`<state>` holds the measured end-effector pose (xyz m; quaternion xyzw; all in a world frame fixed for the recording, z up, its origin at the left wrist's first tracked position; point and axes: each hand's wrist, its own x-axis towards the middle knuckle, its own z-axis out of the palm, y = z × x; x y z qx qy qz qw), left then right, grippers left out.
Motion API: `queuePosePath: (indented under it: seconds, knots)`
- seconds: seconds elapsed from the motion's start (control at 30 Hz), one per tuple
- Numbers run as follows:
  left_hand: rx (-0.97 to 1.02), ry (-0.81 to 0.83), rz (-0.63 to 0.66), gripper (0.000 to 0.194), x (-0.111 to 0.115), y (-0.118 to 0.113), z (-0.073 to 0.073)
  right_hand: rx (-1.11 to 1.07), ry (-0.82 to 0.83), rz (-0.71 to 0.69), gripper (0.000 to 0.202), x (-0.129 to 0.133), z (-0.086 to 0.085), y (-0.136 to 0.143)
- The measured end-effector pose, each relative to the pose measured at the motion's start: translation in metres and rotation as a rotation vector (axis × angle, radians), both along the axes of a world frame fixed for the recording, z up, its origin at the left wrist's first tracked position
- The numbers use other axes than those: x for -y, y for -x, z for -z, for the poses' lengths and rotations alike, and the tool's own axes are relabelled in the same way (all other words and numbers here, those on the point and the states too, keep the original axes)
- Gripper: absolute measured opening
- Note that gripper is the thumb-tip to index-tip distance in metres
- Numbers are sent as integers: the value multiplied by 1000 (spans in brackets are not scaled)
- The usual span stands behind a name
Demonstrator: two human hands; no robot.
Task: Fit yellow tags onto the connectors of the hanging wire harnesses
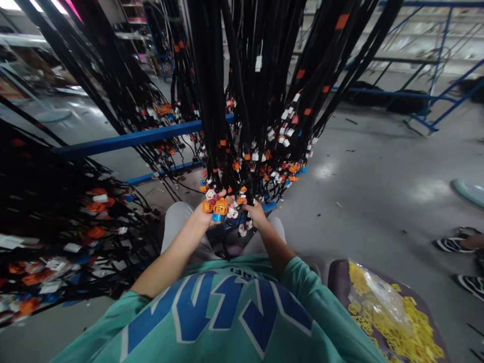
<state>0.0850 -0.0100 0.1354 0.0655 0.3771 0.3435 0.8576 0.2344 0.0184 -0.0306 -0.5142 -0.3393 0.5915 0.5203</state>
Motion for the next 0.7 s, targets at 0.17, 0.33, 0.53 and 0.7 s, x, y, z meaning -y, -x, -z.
queuePosePath:
  seconds: [0.17,0.33,0.53,0.7]
  knots:
    - [-8,113,-67,32,4,-4,-11,28,-7,31,35,-2,4,-1]
    - [4,107,-106,30,6,-4,-12,54,7,25,33,-3,6,-3]
    - [-24,95,-134,27,9,-5,-17,76,27,-7,35,-2,7,-1]
    - [-27,102,-146,30,11,-6,-20,117,11,-27,40,1,5,2]
